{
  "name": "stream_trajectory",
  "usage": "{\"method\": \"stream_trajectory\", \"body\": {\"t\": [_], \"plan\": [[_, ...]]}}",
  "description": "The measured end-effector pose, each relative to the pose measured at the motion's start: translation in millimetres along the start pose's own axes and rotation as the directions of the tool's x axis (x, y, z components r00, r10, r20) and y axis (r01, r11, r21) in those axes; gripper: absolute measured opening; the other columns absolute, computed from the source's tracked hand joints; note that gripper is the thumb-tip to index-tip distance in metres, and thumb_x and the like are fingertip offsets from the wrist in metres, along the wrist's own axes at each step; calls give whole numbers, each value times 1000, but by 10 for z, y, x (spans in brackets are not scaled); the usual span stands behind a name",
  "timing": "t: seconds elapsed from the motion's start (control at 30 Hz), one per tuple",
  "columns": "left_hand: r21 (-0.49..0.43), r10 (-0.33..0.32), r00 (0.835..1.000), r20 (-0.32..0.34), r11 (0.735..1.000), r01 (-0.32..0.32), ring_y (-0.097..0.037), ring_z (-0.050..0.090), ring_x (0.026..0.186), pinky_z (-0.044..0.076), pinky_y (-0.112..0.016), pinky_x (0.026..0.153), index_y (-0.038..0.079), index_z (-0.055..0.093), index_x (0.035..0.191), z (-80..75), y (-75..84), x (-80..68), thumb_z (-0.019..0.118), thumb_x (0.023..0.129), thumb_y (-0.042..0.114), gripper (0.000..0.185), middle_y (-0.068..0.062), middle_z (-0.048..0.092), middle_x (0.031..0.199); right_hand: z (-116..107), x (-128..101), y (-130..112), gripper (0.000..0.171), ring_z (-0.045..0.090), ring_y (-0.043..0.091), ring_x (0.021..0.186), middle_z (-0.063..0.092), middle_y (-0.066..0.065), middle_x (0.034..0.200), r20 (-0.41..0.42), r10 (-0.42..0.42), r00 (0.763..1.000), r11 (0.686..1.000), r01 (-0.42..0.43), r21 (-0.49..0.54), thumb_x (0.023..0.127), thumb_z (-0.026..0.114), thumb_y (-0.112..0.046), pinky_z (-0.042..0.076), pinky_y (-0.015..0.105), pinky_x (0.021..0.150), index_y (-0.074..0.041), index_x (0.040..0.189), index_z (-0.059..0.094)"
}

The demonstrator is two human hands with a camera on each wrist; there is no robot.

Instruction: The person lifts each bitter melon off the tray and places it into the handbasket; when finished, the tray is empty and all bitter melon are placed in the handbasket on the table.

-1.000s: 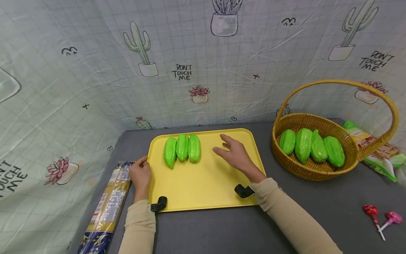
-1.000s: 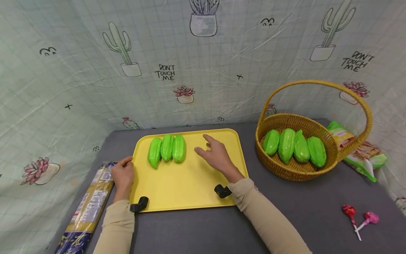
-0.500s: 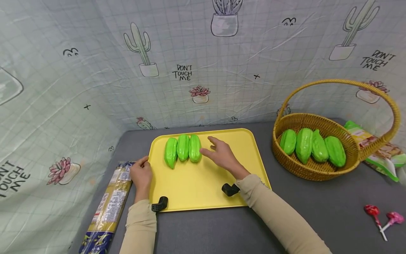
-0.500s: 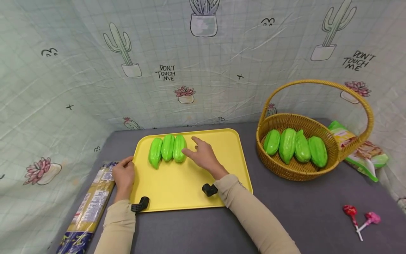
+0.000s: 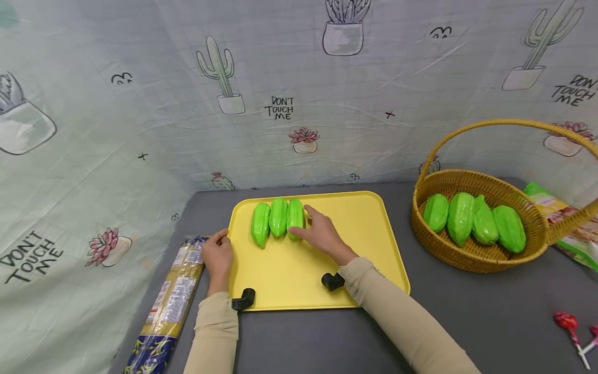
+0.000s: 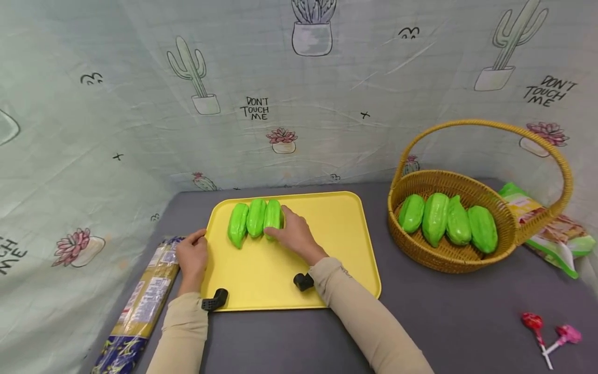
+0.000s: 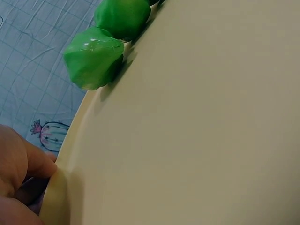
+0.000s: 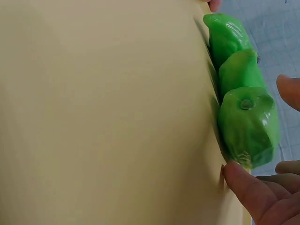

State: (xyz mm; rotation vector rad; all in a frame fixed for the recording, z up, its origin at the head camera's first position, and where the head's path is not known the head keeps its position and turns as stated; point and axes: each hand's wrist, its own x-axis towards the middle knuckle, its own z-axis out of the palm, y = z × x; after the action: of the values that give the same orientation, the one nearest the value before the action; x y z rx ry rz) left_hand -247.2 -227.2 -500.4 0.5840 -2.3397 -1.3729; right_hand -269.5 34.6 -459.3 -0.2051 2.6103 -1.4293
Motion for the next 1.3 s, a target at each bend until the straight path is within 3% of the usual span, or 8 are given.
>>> {"method": "stream_trajectory", "body": {"t": [0.17,0.43,1.3], "plan": [[-27,-9,1000,30,1000,10,-40,67,110,52,-47,89,-2,67,132,96,18,-46,45,105,6,36,-26,66,131,-30,-28,45,87,52,39,139,51,23,153,-21,-8,1000,1000,8,-20,93,75,-36,47,50,110,-5,161,31],[-32,-3,1000,21,999,4,-42,66,112,53,-49,91,-3,68,130,121,22,-69,46,104,4,35,-28,67,129,-4,-14,54,88,46,39,144,44,21,159,-11,-7,1000,999,6,-45,93,75,-36,43,50,114,-5,161,29],[-21,3,1000,-3,1000,-3,-40,67,108,52,-46,88,-2,68,131,-11,11,-14,45,105,6,35,-26,67,130,28,27,-10,83,44,38,145,43,22,159,4,-57,998,997,57,-43,94,74,-31,41,50,116,-4,160,32]]}}
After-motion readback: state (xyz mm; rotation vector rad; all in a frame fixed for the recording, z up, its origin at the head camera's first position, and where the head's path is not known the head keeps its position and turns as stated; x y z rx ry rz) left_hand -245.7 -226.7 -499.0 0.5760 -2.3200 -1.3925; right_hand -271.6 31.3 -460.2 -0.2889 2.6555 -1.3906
